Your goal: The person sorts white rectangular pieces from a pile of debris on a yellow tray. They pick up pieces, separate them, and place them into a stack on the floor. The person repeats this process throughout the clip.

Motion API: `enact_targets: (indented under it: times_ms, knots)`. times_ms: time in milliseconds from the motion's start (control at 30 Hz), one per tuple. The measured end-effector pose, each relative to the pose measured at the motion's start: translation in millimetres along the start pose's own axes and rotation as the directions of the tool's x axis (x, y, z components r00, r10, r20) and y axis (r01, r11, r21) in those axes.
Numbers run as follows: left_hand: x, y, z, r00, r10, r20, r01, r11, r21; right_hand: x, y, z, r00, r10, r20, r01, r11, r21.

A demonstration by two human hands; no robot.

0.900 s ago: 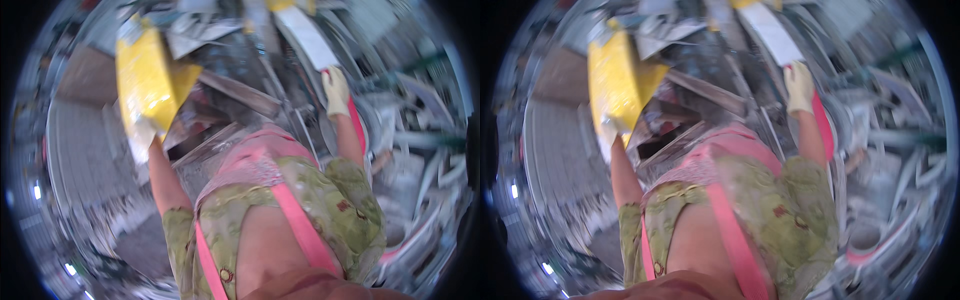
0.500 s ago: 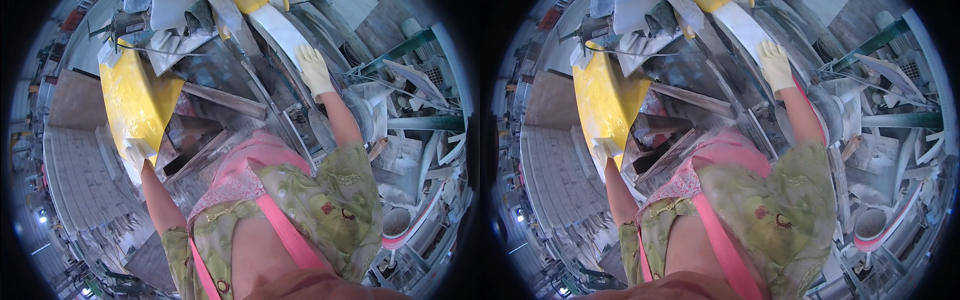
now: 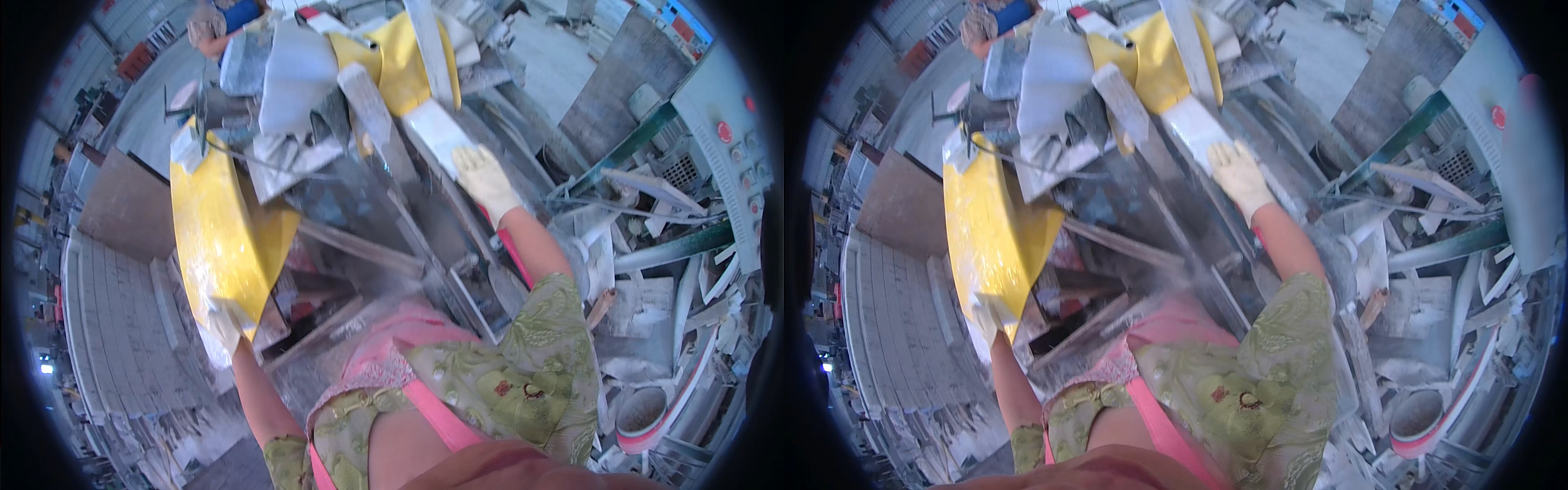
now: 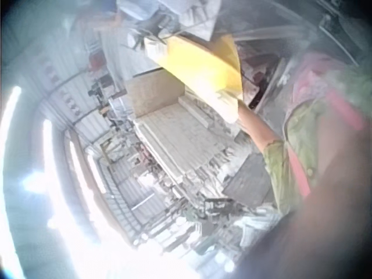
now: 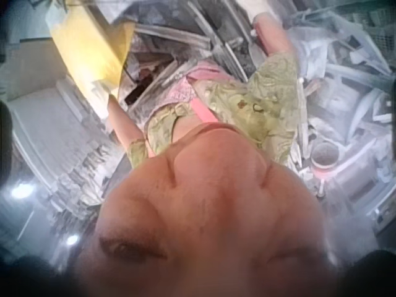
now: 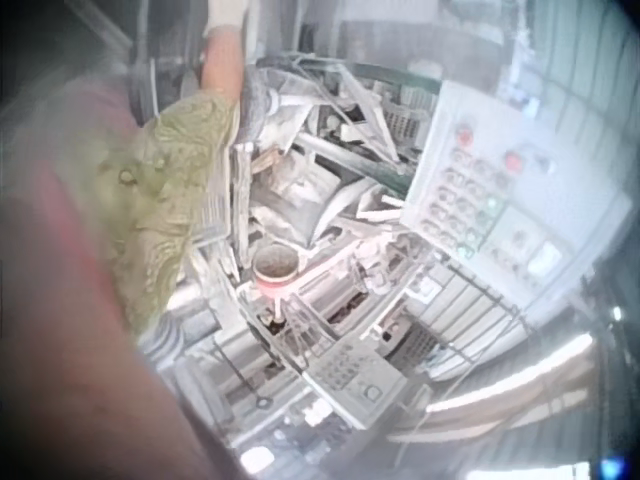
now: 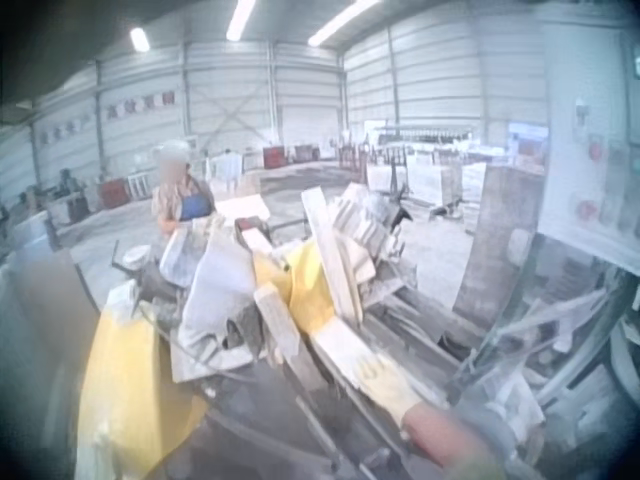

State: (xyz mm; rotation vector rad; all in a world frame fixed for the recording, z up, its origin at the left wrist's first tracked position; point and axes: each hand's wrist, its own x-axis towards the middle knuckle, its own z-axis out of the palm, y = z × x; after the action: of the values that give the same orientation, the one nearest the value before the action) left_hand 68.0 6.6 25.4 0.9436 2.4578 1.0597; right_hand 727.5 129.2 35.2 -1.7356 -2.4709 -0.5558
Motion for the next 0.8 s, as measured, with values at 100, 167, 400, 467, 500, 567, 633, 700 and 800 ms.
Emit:
enact_targets:
  times_ms: [100, 167, 400, 467, 500, 567, 633, 700, 800]
  knots:
    - [-20, 25, 2, 0.997, -0.005, -0.083, -0.001, 0.997, -0.071, 10, -1, -4, 0.995, 0.043, 0.094, -0.050, 0.996, 0.074]
    - [-35, 40, -2, 0.995, -0.043, -0.085, 0.037, 0.997, -0.071, 15, -4, -4, 0.993, 0.025, 0.114, -0.027, 1.000, 0.015]
    - [-40, 52, -11, 0.997, -0.044, -0.059, 0.042, 0.999, -0.034, 40, -12, 12, 0.975, 0.015, 0.221, 0.021, 0.987, -0.160]
    - [-35, 44, -11, 0.998, -0.021, -0.063, 0.026, 0.997, 0.077, 40, -12, 18, 0.979, -0.002, 0.203, 0.026, 0.993, -0.119]
    - [-32, 39, -10, 0.999, 0.005, -0.055, -0.003, 0.999, 0.037, 39, -10, 18, 0.980, 0.014, 0.198, -0.001, 0.998, -0.066]
    - [-25, 29, -10, 1.000, -0.005, -0.021, 0.006, 0.997, 0.081, 38, -5, 13, 0.980, 0.028, 0.195, -0.021, 0.999, -0.037]
    - [-17, 19, -13, 0.999, -0.008, 0.033, 0.004, 0.993, 0.116, 42, 1, -2, 0.966, 0.123, 0.226, -0.138, 0.989, 0.051]
    - [-5, 13, -18, 0.993, -0.003, 0.117, -0.011, 0.993, 0.118, 54, -1, -27, 0.956, 0.231, 0.181, -0.244, 0.968, 0.058]
    - [6, 10, -30, 0.949, -0.034, 0.314, -0.006, 0.992, 0.126, 72, -34, -70, 0.925, 0.337, 0.174, -0.374, 0.884, 0.280]
